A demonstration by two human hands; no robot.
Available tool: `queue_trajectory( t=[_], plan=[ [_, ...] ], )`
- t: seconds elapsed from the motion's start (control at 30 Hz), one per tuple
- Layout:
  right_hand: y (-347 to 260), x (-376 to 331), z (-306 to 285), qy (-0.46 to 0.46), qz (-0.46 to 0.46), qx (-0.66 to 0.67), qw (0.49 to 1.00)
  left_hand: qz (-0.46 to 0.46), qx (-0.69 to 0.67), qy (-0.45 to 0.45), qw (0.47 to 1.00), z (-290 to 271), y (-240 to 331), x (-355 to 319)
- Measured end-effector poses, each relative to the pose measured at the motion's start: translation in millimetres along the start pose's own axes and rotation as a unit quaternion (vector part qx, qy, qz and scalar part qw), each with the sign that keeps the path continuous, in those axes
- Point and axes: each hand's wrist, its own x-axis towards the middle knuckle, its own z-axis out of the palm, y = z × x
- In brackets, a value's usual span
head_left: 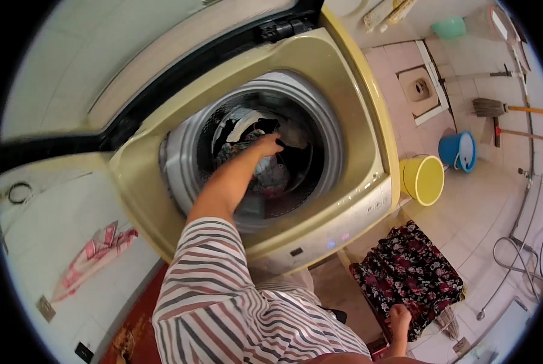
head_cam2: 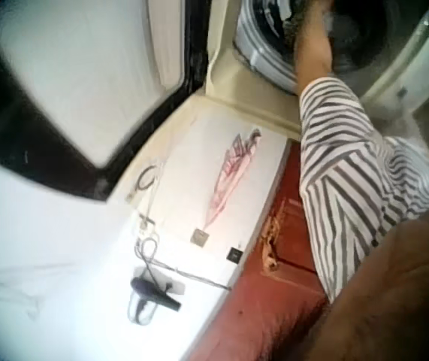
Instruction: The person takes wet clothes out of a washing machine, puts them onto hangers, and shakes out a blue undergarment before placing it on a hanger in a laundry room.
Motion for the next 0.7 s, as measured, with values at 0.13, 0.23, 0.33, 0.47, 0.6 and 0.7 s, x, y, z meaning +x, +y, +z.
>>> queue_trajectory(
  t=[0.13,0.23,0.33,0.47,0.6,0.7],
  plan=[
    [22,-11,36,-0.059,0.027,-0.048,0.997,-0.062,-0.252,0.128,0.957,42,87,40],
    [20,-10,49,-0.1,0.044,-0.002,0.994,0.056,-0.532,0.125,0.836,80,68,88],
    [-14,-16,46,-0.069,-0.002,0.0,0.998,-0.069,-0.195,0.247,0.947,86,91,83],
    [-73,3,35,0.005,-0.224,-0.079,0.971,-0.12,-0.277,0.142,0.943,29,97,3],
    [-190,-9,6,0.024,-0.323,0.006,0.946,-0.015,-0.265,0.103,0.959,-53,139,-117],
    [-254,-21,-4,0.018,-0.411,0.058,0.91,0.184,0.001,0.143,0.973,-96,175,-203]
  ],
)
